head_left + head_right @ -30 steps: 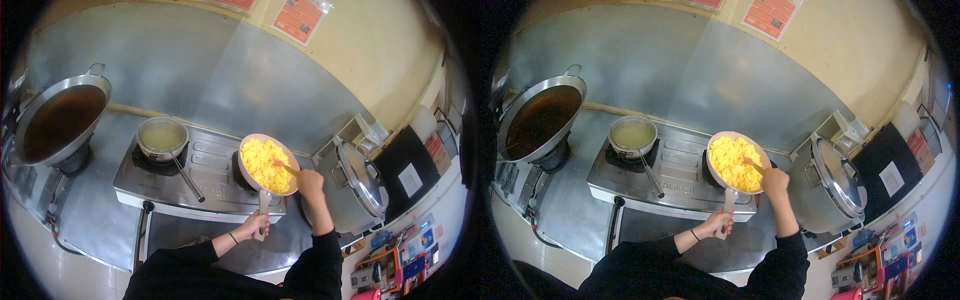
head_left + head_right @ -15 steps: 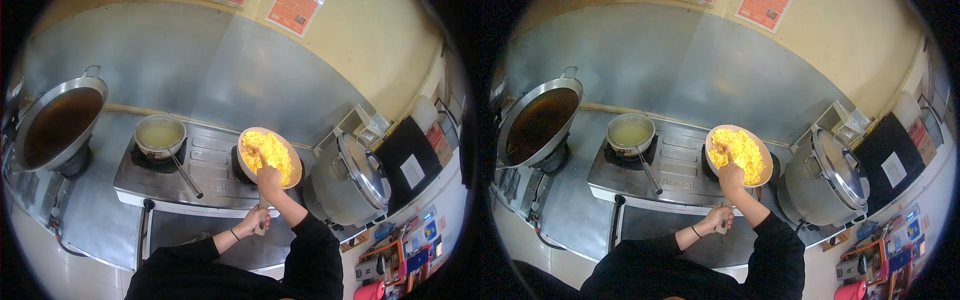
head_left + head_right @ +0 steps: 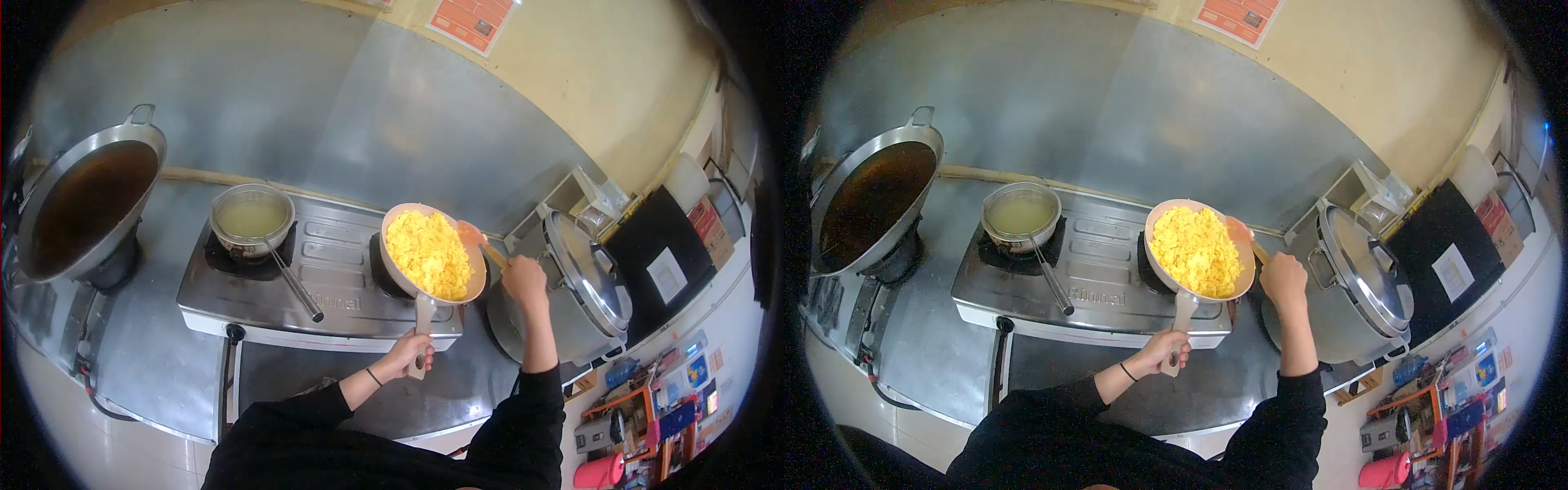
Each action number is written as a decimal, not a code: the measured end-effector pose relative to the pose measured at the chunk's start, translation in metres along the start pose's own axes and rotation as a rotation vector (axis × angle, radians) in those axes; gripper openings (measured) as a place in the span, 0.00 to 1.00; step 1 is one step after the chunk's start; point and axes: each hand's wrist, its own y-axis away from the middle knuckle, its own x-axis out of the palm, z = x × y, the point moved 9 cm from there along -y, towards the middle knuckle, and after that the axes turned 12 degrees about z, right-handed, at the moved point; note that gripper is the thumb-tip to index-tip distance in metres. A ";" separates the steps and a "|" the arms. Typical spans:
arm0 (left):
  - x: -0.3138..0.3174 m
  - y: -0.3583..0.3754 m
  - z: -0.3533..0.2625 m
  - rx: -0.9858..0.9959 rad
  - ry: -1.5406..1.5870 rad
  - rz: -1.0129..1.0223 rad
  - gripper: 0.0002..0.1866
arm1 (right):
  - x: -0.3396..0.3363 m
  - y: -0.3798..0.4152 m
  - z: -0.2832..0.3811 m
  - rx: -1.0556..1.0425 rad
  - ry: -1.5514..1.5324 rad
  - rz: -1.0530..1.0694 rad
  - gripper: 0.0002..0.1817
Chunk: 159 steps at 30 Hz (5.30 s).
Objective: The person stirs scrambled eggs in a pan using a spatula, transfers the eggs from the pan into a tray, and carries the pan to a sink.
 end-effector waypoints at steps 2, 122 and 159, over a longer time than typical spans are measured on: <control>0.001 0.001 0.000 -0.024 -0.010 0.008 0.14 | 0.034 -0.030 -0.013 0.062 -0.025 0.015 0.10; 0.001 -0.002 0.009 -0.039 0.065 0.072 0.13 | 0.030 0.076 0.033 -0.387 0.126 0.053 0.13; -0.142 0.007 0.103 -0.455 -0.478 -0.154 0.35 | -0.011 0.053 -0.006 -0.298 0.018 0.137 0.09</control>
